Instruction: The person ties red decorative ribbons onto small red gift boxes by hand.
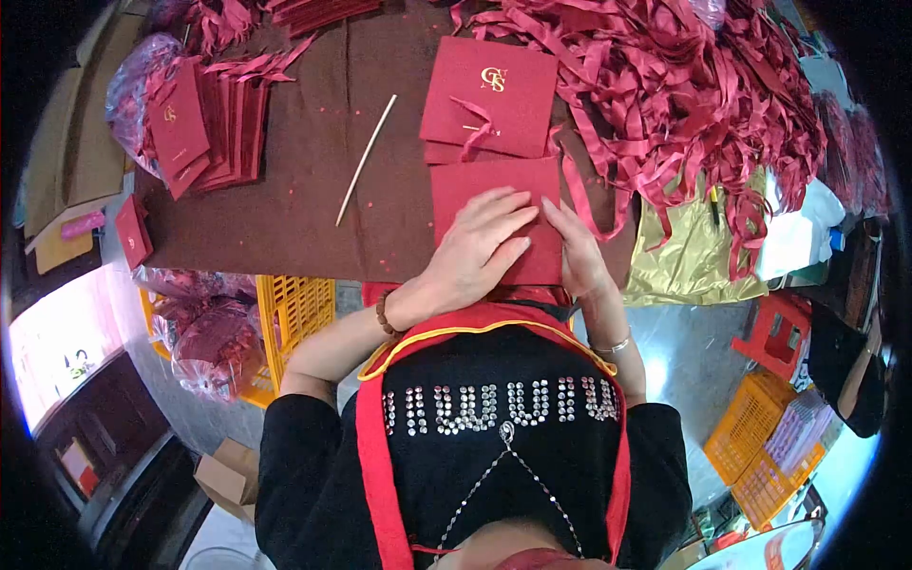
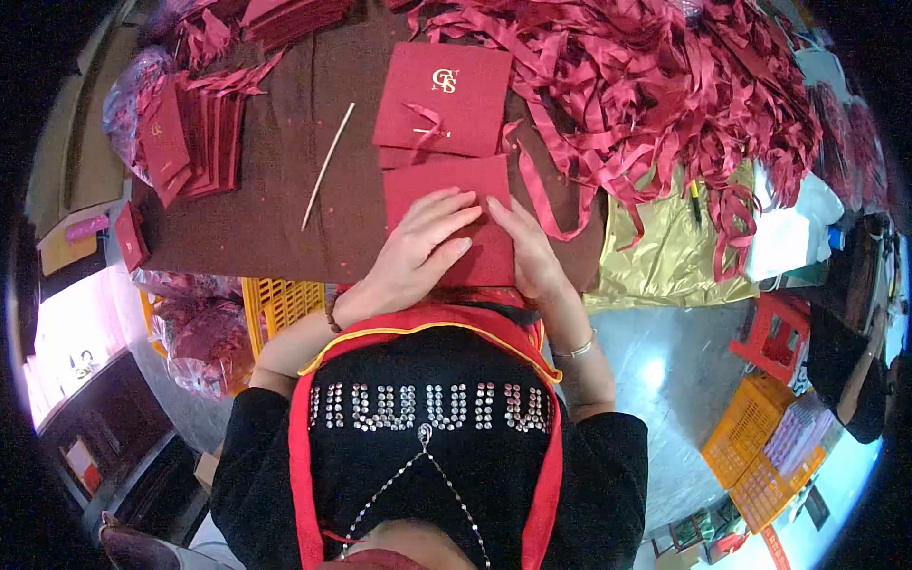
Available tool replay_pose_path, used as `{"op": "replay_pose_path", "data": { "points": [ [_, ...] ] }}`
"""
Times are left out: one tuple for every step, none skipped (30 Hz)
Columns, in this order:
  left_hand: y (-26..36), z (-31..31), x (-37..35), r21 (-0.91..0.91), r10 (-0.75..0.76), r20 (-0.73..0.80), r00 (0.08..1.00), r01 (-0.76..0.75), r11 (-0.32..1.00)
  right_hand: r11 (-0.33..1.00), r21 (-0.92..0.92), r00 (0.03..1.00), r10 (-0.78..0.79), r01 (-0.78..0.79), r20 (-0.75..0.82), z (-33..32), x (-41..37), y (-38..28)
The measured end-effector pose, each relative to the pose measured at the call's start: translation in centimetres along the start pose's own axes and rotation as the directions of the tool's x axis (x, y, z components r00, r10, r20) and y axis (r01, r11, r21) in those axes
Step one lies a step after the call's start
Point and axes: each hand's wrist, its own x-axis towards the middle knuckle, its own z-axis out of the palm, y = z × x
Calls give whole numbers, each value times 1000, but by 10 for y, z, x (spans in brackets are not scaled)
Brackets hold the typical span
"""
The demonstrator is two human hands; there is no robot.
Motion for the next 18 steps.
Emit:
{"op": "replay_pose_path", "data": {
  "points": [
    [-7, 2, -2, 218, 48, 17, 999, -50, 975, 986, -140, 993, -103, 94, -63, -2, -5, 0],
    [-15, 3, -4, 427, 92, 43, 995, -101, 899, 943, -282, 971, -212, 175, -108, -4, -10, -1],
    [-20, 5, -4, 423, 146, 48, 988, -152, 893, 860, -494, 969, -215, 130, -119, 1, -22, -16],
    [-24, 4, -7, 422, 147, 57, 987, -158, 893, 862, -489, 968, -219, 132, -125, -7, -23, -17],
    [-26, 4, -9, 437, 156, 62, 986, -168, 884, 645, -729, 897, -431, 227, -102, -17, -23, -16],
    [-26, 3, -11, 451, 167, 65, 984, -178, 874, 351, -901, 794, -608, 254, -14, -22, -24, -18],
    [-26, 2, -12, 445, 172, 75, 982, -187, 876, 51, -985, 724, -684, 163, 85, -25, -25, -27],
    [-25, 1, -12, 445, 202, 39, 979, -198, 873, 53, -987, 719, -691, 153, 75, -27, -26, -29],
    [-24, 0, -12, 444, 232, 2, 973, -209, 871, -150, -982, 678, -711, 111, 185, -28, -27, -30],
    [-24, -2, -13, 438, 238, 10, 971, -218, 872, -344, -937, 643, -705, 57, 298, -29, -29, -31],
    [-24, -5, -14, 410, 225, -3, 974, -204, 889, -391, -918, 635, -692, 68, 342, -29, -29, -30],
    [-24, -7, -14, 384, 209, -15, 978, -188, 904, -388, -920, 635, -696, 61, 336, -30, -30, -30],
    [-23, -8, -15, 363, 230, -58, 971, -194, 911, -418, -908, 683, -664, -1, 305, -31, -29, -29],
    [-20, -10, -17, 364, 229, -56, 972, -193, 911, -450, -891, 728, -630, -58, 271, -32, -28, -29],
    [-16, -11, -20, 340, 207, -55, 977, -177, 924, -478, -874, 709, -646, -86, 284, -31, -25, -30],
    [-13, -13, -23, 316, 186, -57, 981, -159, 935, -478, -874, 710, -644, -82, 285, -32, -26, -32],
    [-12, -14, -24, 322, 224, -71, 972, -190, 928, -360, -933, 718, -653, -11, 243, -35, -26, -35],
    [-10, -16, -26, 324, 219, -78, 972, -183, 928, -234, -970, 730, -652, 60, 202, -33, -27, -39]
  ]
}}
